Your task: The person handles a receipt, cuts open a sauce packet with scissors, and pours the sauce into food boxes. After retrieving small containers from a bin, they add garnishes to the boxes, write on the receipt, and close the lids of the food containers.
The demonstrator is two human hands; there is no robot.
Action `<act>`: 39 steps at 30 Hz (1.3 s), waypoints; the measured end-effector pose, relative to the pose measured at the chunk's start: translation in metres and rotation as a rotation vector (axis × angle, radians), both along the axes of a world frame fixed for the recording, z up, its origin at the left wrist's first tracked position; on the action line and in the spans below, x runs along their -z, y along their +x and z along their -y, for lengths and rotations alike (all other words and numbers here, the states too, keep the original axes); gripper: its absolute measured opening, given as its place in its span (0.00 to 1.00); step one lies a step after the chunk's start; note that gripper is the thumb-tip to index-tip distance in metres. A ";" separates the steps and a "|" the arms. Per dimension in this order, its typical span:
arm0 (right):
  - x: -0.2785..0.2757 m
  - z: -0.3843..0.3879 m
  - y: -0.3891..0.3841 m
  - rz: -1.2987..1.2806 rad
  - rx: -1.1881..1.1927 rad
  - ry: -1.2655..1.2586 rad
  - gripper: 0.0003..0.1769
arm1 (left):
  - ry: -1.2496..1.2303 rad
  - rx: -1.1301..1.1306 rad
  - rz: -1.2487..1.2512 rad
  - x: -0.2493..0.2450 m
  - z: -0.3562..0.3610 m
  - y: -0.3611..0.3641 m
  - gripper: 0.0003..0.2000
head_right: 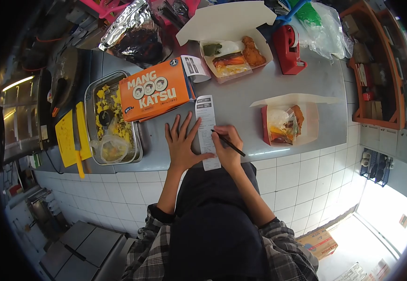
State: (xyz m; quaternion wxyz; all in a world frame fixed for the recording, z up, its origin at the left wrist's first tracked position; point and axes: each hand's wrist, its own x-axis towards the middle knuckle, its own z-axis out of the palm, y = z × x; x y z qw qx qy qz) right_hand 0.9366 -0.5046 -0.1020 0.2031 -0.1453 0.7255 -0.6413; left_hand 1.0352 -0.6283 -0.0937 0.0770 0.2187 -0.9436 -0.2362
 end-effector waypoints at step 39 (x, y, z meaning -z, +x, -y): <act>-0.019 -0.048 -0.039 -0.695 -0.174 0.387 0.21 | -0.046 0.010 -0.073 0.005 0.000 -0.001 0.55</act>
